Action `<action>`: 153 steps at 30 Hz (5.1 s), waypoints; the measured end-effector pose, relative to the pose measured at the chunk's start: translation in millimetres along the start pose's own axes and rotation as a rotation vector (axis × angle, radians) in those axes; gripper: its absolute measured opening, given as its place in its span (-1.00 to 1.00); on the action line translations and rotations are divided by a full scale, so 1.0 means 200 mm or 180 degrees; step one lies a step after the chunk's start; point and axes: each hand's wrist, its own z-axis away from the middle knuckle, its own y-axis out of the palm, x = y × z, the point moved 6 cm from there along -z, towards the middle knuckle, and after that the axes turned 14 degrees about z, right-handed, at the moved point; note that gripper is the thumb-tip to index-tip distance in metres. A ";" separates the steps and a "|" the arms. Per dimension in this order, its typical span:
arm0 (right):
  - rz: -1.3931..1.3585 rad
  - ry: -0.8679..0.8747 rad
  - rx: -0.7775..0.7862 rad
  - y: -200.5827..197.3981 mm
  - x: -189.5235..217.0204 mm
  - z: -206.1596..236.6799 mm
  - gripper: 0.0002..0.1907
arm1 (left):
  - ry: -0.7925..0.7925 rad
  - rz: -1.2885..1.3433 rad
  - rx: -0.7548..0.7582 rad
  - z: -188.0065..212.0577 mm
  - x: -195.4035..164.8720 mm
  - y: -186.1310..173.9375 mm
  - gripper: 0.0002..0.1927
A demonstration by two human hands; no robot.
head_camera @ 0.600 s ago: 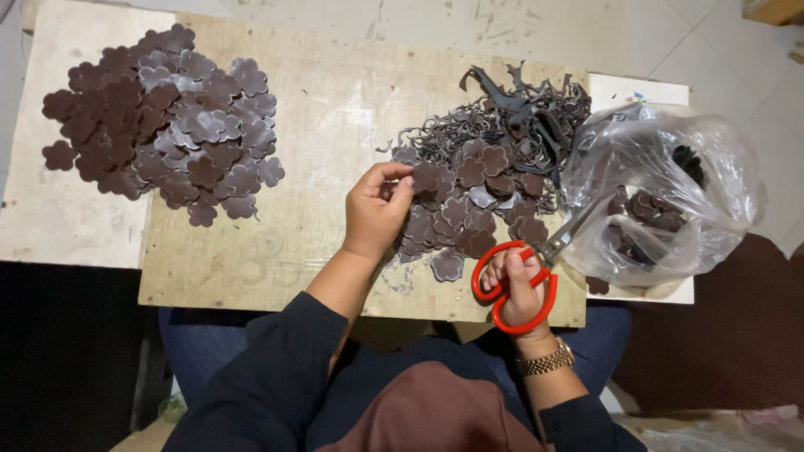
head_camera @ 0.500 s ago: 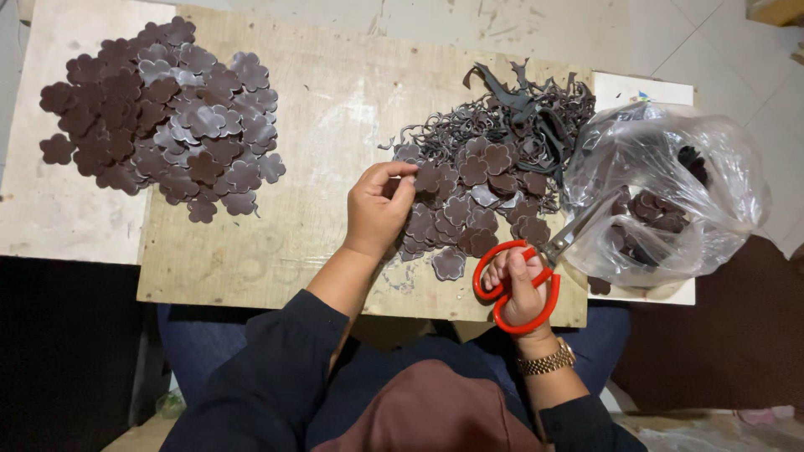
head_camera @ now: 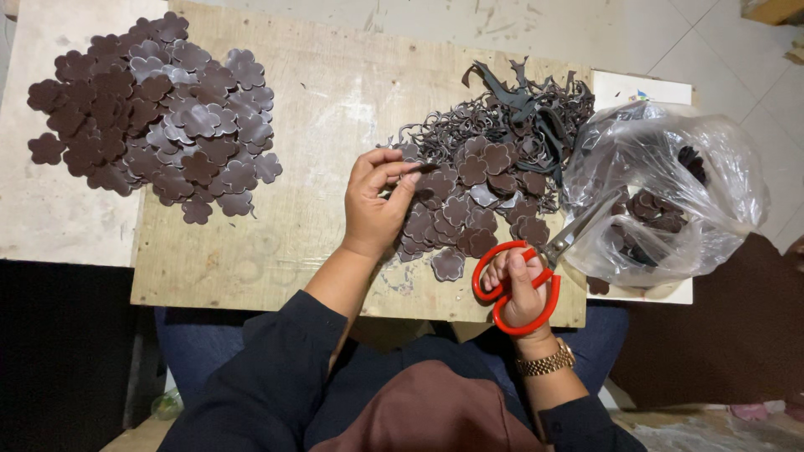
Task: The person sits on the floor and uses red-handled scissors to trim the edges of small dark brown flower-shaped leather pieces. They pick up each piece, trim it, and place it into a pile of finished pieces on the left side of the wooden board.
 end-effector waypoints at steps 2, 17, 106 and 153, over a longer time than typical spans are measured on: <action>-0.0053 -0.0008 0.0021 -0.01 -0.01 -0.01 -0.70 | -0.0643 0.0763 -0.0127 0.01 0.10 0.01 -0.83; -0.0035 0.0000 -0.0009 0.11 -0.03 -0.02 -0.69 | -0.1235 0.1573 -0.0093 -0.01 0.21 -0.10 -0.70; 0.1057 0.0188 0.1420 0.55 0.66 0.10 -0.35 | -0.1965 0.2029 0.0177 -0.01 -0.66 0.26 -0.81; 0.0550 0.0197 0.1464 0.59 0.65 0.10 -0.26 | -0.1682 0.1585 -0.0120 0.02 -0.65 0.19 -0.87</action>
